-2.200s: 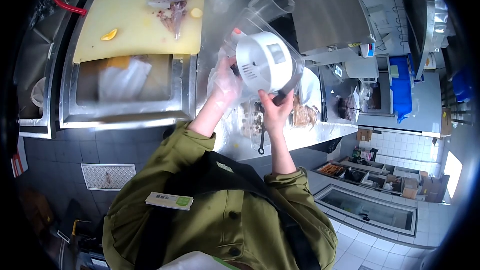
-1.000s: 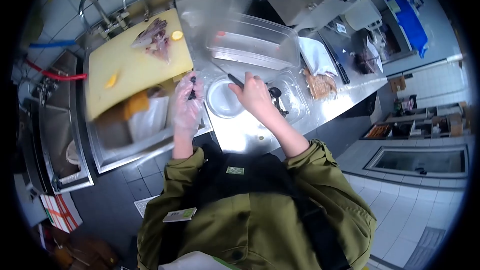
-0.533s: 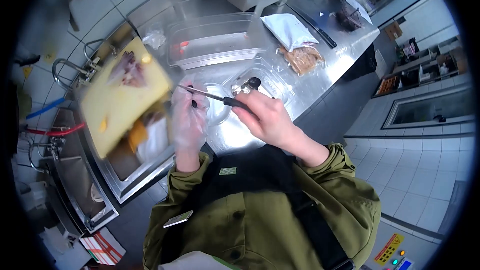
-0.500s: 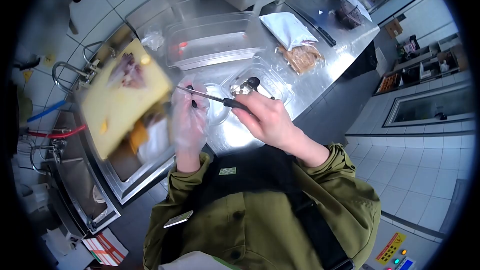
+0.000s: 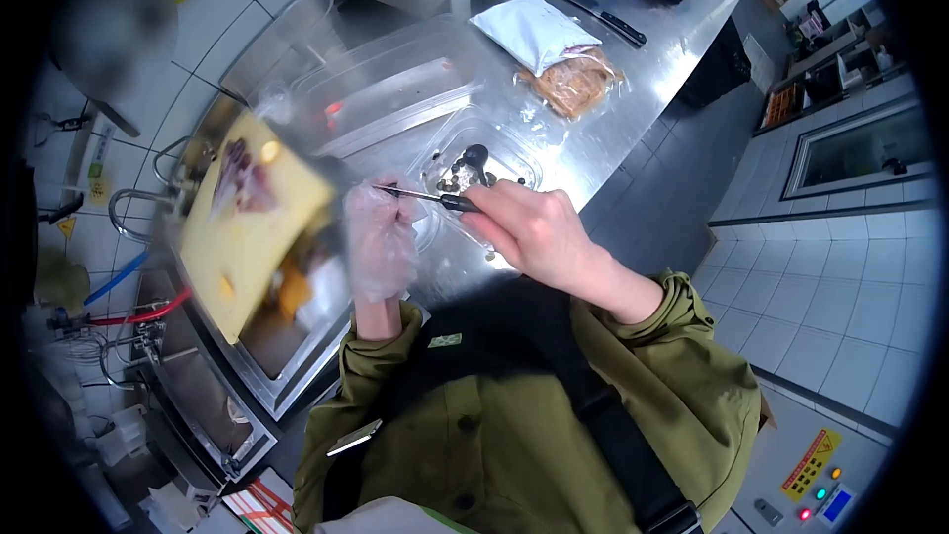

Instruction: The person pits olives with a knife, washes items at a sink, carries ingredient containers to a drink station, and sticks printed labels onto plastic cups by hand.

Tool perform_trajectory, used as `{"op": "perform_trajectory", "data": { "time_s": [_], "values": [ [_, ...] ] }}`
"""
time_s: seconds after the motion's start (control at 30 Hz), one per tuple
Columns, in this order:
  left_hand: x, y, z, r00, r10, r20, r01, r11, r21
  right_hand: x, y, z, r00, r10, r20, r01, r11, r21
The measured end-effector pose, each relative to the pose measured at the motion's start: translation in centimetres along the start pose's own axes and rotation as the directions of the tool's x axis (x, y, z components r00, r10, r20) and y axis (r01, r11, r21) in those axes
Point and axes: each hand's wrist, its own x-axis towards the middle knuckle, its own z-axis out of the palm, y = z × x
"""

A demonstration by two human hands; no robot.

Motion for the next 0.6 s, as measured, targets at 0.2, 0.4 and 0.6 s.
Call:
{"op": "perform_trajectory", "data": {
  "time_s": [0.2, 0.4, 0.6],
  "values": [
    [1.4, -0.6, -1.2, 0.991, -0.041, 0.124, 0.047, 0.998, -0.044, -0.4, 2.1, -3.5, 0.995, 0.005, 0.097, 0.003, 0.997, -0.082],
    [1.6, -1.6, -0.2, 0.998, -0.053, 0.029, 0.058, 0.969, -0.239, -0.9, 2.0, -2.9, 0.994, 0.107, -0.024, -0.103, 0.985, 0.142],
    [1.8, -2.5, -0.2, 1.000, 0.010, -0.018, -0.008, 0.996, 0.085, -1.3, 2.1, -1.2, 0.984, 0.176, -0.037, -0.167, 0.971, 0.172]
  ]
}}
